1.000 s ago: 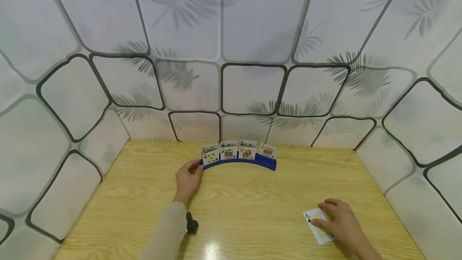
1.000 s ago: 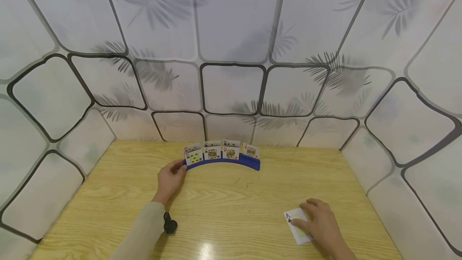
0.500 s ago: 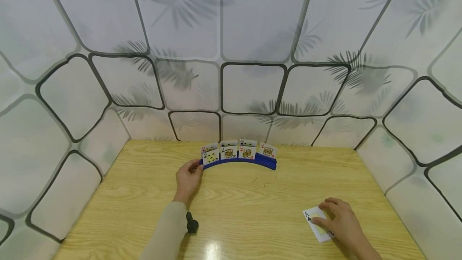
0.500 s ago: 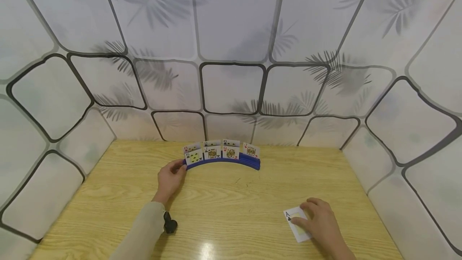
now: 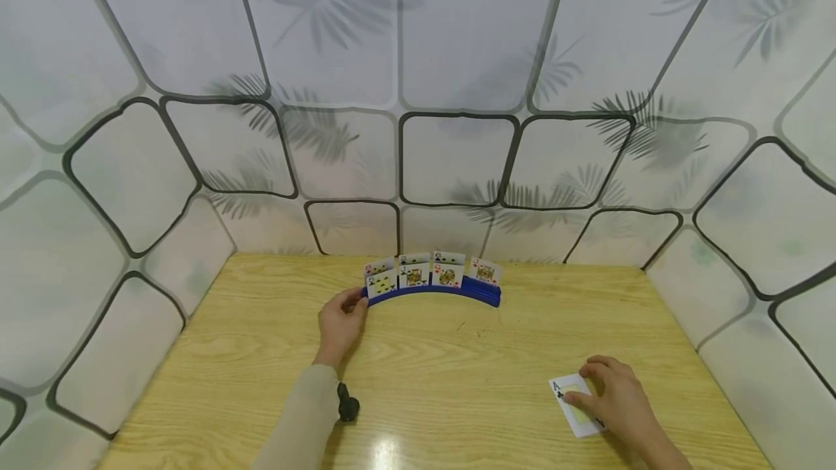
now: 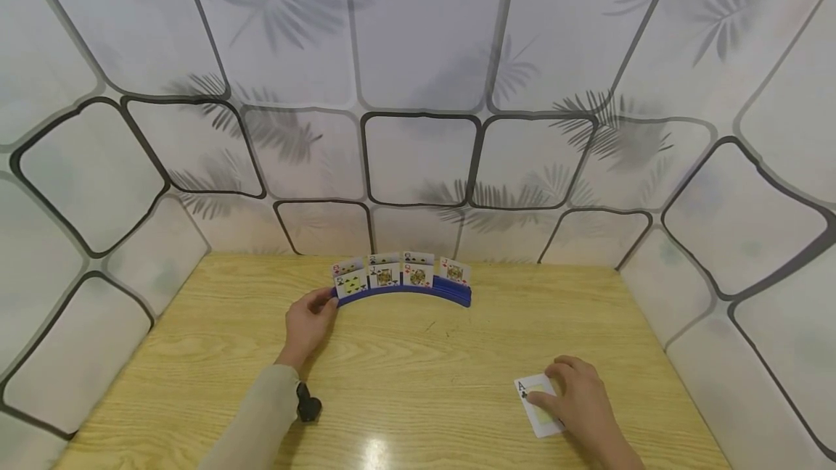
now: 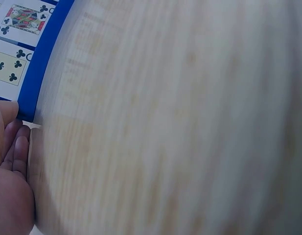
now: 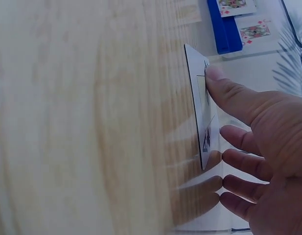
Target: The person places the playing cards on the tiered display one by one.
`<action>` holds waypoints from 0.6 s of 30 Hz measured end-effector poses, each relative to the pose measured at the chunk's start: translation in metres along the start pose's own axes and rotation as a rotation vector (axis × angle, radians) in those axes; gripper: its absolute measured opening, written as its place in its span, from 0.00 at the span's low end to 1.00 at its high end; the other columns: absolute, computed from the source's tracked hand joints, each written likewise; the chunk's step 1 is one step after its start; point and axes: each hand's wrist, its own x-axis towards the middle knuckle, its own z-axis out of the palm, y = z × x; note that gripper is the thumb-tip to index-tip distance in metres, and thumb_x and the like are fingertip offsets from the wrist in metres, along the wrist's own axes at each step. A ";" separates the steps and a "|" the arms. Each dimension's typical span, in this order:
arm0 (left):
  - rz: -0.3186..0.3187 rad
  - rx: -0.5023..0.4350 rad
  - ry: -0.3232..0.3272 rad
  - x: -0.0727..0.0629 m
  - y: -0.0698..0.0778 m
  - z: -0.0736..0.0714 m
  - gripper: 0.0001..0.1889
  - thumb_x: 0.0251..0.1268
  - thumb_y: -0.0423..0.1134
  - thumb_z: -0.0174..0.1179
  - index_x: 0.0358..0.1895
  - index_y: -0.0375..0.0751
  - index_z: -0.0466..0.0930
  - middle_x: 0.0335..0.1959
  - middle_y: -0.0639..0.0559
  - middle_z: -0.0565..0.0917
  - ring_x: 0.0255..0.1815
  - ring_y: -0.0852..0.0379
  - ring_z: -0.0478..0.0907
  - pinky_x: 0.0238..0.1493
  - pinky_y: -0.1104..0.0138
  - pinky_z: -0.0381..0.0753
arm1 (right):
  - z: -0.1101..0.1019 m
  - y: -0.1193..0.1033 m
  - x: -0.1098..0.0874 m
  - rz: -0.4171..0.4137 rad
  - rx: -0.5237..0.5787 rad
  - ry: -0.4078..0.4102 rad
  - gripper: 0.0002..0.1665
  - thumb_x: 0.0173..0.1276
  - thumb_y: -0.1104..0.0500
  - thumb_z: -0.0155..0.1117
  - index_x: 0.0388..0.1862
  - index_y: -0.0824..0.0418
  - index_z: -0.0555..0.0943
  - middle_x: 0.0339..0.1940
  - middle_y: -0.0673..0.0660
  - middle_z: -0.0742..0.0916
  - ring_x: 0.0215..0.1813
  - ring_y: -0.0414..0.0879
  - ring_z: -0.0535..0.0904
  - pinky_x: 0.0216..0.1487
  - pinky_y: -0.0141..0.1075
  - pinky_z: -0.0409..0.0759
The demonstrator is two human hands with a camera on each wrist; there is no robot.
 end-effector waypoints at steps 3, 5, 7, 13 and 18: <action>-0.008 0.002 -0.006 0.001 0.000 0.000 0.14 0.72 0.33 0.67 0.57 0.34 0.87 0.49 0.38 0.90 0.48 0.46 0.86 0.50 0.62 0.85 | -0.001 -0.001 0.000 -0.002 0.002 -0.009 0.31 0.52 0.46 0.87 0.45 0.65 0.87 0.60 0.72 0.85 0.61 0.73 0.78 0.60 0.69 0.75; -0.006 0.004 -0.010 0.001 0.000 0.000 0.14 0.72 0.33 0.66 0.57 0.34 0.87 0.50 0.38 0.90 0.49 0.45 0.86 0.51 0.62 0.85 | -0.002 -0.002 0.000 -0.003 -0.002 -0.017 0.31 0.53 0.45 0.87 0.46 0.65 0.87 0.60 0.72 0.84 0.62 0.73 0.78 0.60 0.69 0.75; -0.005 0.005 -0.013 0.001 0.000 -0.001 0.14 0.72 0.33 0.66 0.57 0.34 0.87 0.50 0.38 0.90 0.49 0.45 0.87 0.51 0.61 0.85 | -0.003 -0.003 0.000 -0.005 -0.006 -0.024 0.32 0.53 0.45 0.86 0.48 0.66 0.88 0.60 0.72 0.84 0.62 0.73 0.78 0.60 0.70 0.76; 0.000 0.005 -0.013 0.001 0.000 -0.001 0.14 0.72 0.33 0.66 0.57 0.34 0.87 0.50 0.38 0.90 0.49 0.45 0.87 0.51 0.61 0.85 | -0.003 -0.004 0.000 -0.013 -0.002 -0.015 0.31 0.53 0.46 0.86 0.47 0.65 0.88 0.59 0.71 0.85 0.61 0.73 0.78 0.59 0.69 0.77; -0.006 0.004 -0.017 0.001 0.000 -0.002 0.14 0.72 0.33 0.66 0.57 0.34 0.87 0.50 0.38 0.90 0.49 0.45 0.87 0.52 0.59 0.85 | -0.004 -0.005 0.001 0.006 0.012 -0.026 0.31 0.53 0.46 0.87 0.45 0.65 0.85 0.57 0.69 0.86 0.60 0.70 0.79 0.59 0.67 0.77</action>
